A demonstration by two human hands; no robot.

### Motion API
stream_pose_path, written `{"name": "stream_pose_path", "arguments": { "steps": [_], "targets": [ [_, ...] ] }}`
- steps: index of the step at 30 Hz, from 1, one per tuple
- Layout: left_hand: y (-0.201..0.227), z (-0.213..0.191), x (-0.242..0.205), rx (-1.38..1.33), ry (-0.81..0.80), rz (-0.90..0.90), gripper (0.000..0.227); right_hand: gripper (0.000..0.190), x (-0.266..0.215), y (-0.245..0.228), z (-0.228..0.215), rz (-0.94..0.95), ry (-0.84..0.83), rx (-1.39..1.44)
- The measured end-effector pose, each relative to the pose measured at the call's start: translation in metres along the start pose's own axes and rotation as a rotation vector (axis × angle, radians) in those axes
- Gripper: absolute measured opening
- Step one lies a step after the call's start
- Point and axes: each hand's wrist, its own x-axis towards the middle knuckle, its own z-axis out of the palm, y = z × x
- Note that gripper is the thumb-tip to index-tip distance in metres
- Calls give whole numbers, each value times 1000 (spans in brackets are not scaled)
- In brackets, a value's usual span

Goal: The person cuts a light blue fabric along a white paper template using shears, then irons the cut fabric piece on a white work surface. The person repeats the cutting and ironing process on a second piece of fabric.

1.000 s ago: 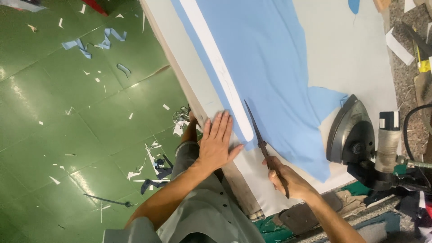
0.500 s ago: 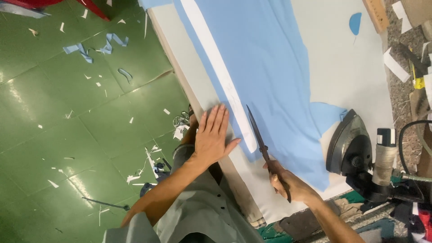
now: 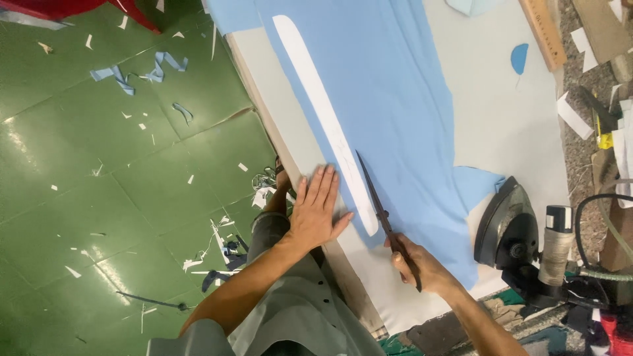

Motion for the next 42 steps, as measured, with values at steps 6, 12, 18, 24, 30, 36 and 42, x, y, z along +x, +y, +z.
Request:
{"name": "stream_pose_path", "arguments": {
  "steps": [6, 12, 18, 24, 30, 36, 42],
  "targets": [
    [-1, -5, 3, -45, 17, -12, 79, 15, 45, 52, -14, 101, -441, 1351],
    [1, 4, 4, -162, 127, -40, 79, 84, 23, -58, -14, -179, 41, -258],
    [0, 7, 3, -163, 128, -42, 78, 77, 28, -54, -10, -149, 100, -248],
    [0, 6, 3, -149, 124, -29, 77, 92, 14, -81, -25, -163, -12, -296],
    [-1, 1, 5, -156, 127, -25, 76, 80, 42, -105, -26, -215, 23, -260],
    [0, 0, 6, -157, 126, -23, 79, 71, 46, -116, -24, -215, 82, -272],
    [-1, -8, 7, -222, 123, -22, 81, 80, 36, -123, -29, -234, 21, -310]
  ]
}}
